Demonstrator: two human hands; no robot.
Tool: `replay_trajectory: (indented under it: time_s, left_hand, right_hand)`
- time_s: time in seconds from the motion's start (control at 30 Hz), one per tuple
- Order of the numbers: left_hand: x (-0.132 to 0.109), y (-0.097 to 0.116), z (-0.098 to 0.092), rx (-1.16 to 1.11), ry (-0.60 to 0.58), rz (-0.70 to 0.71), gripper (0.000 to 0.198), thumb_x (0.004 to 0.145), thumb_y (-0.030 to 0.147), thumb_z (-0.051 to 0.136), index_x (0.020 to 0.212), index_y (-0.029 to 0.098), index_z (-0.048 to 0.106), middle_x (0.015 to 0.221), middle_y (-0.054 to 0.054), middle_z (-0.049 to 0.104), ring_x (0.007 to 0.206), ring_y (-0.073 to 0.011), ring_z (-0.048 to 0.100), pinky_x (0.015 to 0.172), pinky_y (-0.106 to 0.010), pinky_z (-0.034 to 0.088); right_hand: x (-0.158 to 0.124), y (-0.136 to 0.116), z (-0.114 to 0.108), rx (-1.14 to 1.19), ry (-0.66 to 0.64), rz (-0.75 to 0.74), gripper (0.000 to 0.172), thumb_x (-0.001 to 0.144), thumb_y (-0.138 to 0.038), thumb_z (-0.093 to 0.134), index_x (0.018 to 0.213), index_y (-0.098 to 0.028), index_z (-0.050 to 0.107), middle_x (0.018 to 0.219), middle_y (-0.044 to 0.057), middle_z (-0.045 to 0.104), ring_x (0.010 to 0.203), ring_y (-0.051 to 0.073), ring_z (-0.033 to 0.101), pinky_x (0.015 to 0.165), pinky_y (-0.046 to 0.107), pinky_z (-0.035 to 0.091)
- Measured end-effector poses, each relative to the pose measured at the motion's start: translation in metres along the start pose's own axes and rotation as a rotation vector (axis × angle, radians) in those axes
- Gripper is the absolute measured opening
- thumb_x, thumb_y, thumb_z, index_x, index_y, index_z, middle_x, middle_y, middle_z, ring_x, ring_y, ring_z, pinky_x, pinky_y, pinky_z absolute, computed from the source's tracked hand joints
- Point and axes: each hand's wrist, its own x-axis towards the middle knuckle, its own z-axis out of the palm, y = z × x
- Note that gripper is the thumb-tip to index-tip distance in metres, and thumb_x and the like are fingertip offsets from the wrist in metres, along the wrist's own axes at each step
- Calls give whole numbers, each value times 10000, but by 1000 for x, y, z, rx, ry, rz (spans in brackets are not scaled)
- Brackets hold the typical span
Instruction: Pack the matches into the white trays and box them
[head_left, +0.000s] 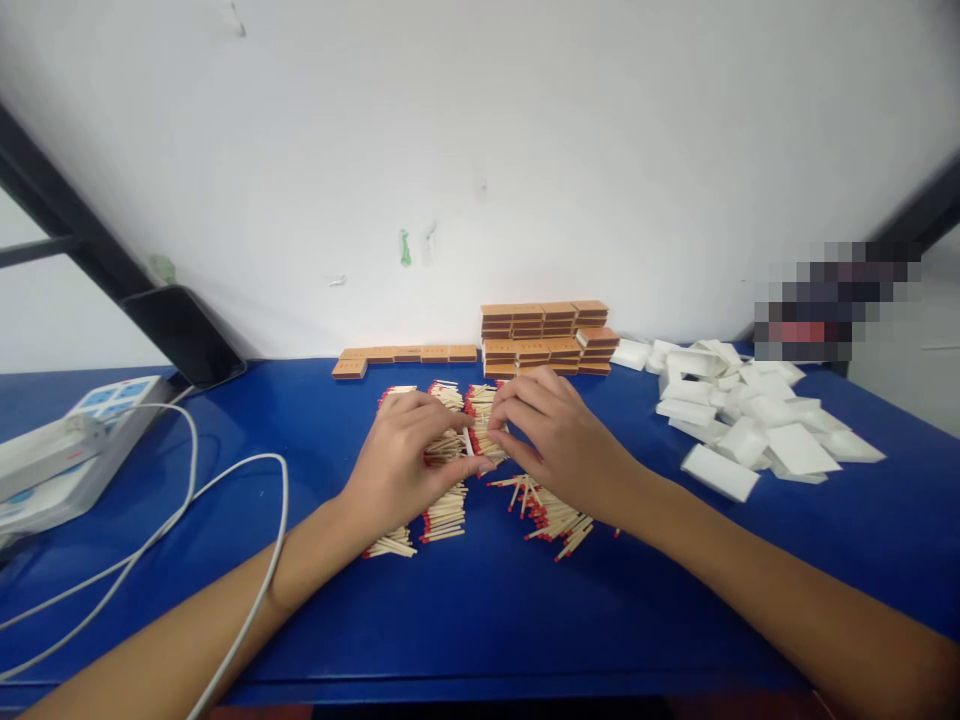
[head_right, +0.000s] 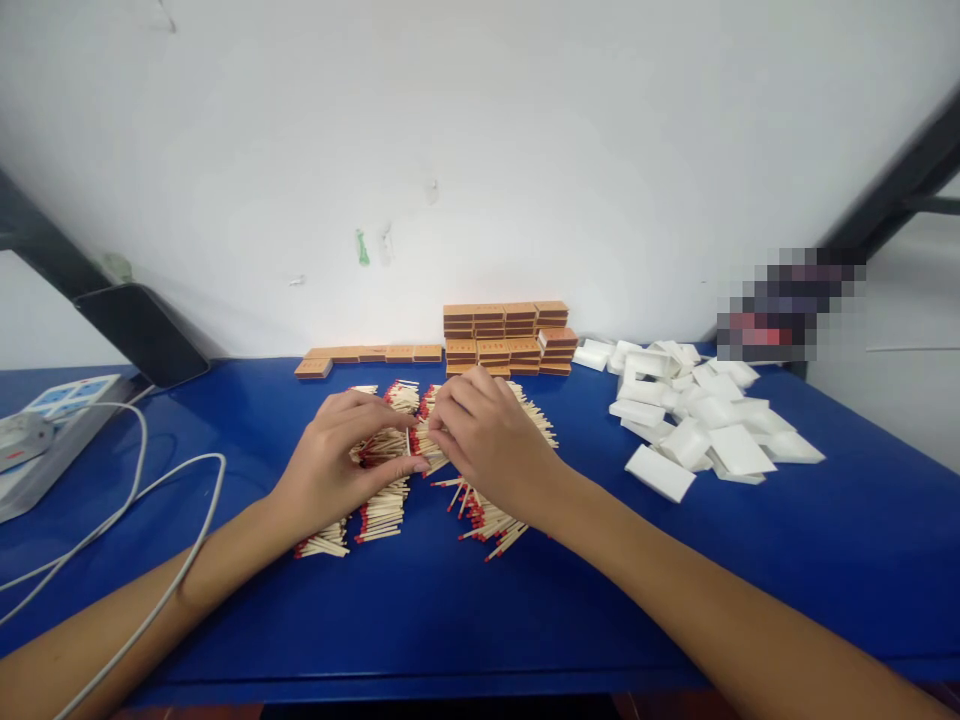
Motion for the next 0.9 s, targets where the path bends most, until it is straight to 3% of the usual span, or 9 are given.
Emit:
replay_trajectory:
  time_s: [0.27,0.43,0.63,0.9]
  left_hand:
    - [-1,0,-1,12,-13,-34,397,866,532,837,1076,203,767,924,-43,788,896,-233,696,865,-395,494]
    - [-1,-2,0,0,-16,-57,389,856,534,847,1049,205,771,922,-50,793,881,-237,694,856,-402,500]
    - [-1,-3,-1,16,-22,-108,410,845,557,851,1047,208,780,938,-71,792,911,-263,694,872,-439,494]
    - [-1,-2,-2,6,-5,-89,393,851,560,848,1047,227,775,921,-51,797,903,-253,709,882,-440,497]
  right_hand:
    - [0,6,-7,37,40,-7,119,1049,-217,561,978,-210,656,1038,88,685,1011,267,543,920,448,466]
    - [-2,31,-5,-17,53,76,147,1040,-229,557,980,-224,691,1006,86,696,1024,284,572,916,469,472]
    - [-13,70,7,-161,-121,142,188,1007,-238,594,1059,-229,775,1204,134,699,1201,358,539,950,556,466]
    - [-15,72,13,-115,-165,155,172,1007,-238,599,1054,-208,762,1170,143,694,1174,346,523,965,554,466]
